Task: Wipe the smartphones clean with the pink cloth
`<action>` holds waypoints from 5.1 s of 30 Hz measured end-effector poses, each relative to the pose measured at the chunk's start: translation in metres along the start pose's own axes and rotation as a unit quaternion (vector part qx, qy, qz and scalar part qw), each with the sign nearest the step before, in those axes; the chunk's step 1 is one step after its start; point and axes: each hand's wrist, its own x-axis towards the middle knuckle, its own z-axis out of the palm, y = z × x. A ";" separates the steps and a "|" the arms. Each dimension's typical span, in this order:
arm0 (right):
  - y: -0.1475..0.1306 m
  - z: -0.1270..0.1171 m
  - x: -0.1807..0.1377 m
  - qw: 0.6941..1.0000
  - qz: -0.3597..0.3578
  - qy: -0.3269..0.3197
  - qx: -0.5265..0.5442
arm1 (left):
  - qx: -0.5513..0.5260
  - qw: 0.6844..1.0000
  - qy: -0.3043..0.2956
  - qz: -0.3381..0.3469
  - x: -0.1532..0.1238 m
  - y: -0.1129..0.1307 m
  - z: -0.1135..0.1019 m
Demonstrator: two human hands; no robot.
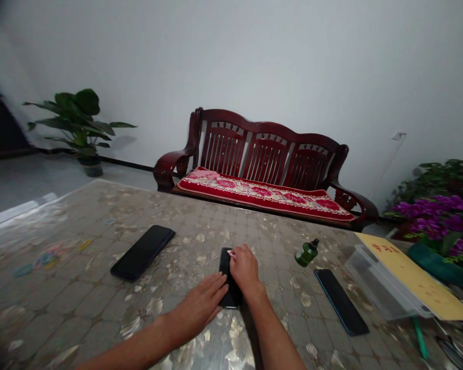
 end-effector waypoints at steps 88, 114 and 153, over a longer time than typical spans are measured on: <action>0.019 -0.014 -0.008 0.982 -0.153 -0.075 0.085 | 0.014 1.000 0.005 0.004 -0.001 -0.002 -0.003; 0.003 -0.009 -0.007 0.980 -0.155 -0.074 0.096 | -0.042 0.999 0.033 -0.007 -0.004 0.004 -0.019; 0.055 0.008 -0.039 0.706 0.176 0.134 0.673 | 0.065 0.977 -0.152 -0.133 0.074 -0.054 -0.079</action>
